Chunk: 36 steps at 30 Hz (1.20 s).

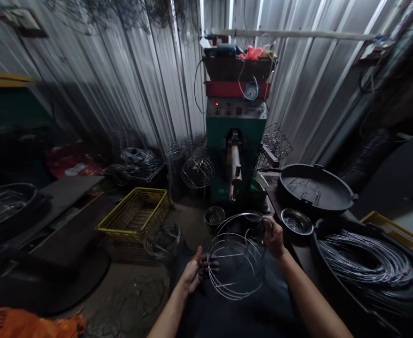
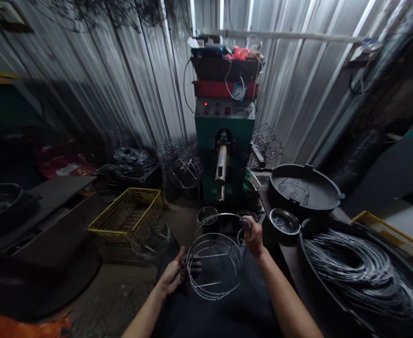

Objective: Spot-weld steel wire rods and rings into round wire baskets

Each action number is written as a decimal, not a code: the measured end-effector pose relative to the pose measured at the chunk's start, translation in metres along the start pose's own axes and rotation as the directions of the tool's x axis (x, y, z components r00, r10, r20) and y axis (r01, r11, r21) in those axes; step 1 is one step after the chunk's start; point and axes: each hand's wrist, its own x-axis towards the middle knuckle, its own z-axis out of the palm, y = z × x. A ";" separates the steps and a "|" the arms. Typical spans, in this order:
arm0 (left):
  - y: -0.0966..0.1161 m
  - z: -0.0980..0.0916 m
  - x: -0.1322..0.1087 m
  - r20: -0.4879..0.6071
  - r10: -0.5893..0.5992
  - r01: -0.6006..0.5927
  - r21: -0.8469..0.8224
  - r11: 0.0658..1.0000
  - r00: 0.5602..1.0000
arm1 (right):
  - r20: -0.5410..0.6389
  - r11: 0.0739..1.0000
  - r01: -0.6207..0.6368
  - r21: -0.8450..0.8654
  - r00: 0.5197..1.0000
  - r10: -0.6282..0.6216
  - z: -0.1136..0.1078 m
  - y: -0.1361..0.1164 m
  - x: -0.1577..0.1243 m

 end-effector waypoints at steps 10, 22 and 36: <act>-0.020 0.000 -0.006 -0.050 -0.073 0.055 -0.290 0.955 0.996 | 0.178 0.964 -0.240 0.115 0.960 0.218 0.020 0.012 -0.012; -0.037 -0.019 0.009 -0.055 -0.050 0.035 -0.247 0.968 0.997 | 0.637 0.889 -0.259 0.377 0.769 -0.046 0.007 -0.044 -0.003; -0.023 -0.003 -0.009 -0.132 -0.114 0.045 -0.438 0.898 0.985 | 0.625 0.551 -0.764 0.335 0.618 0.476 0.038 0.028 -0.019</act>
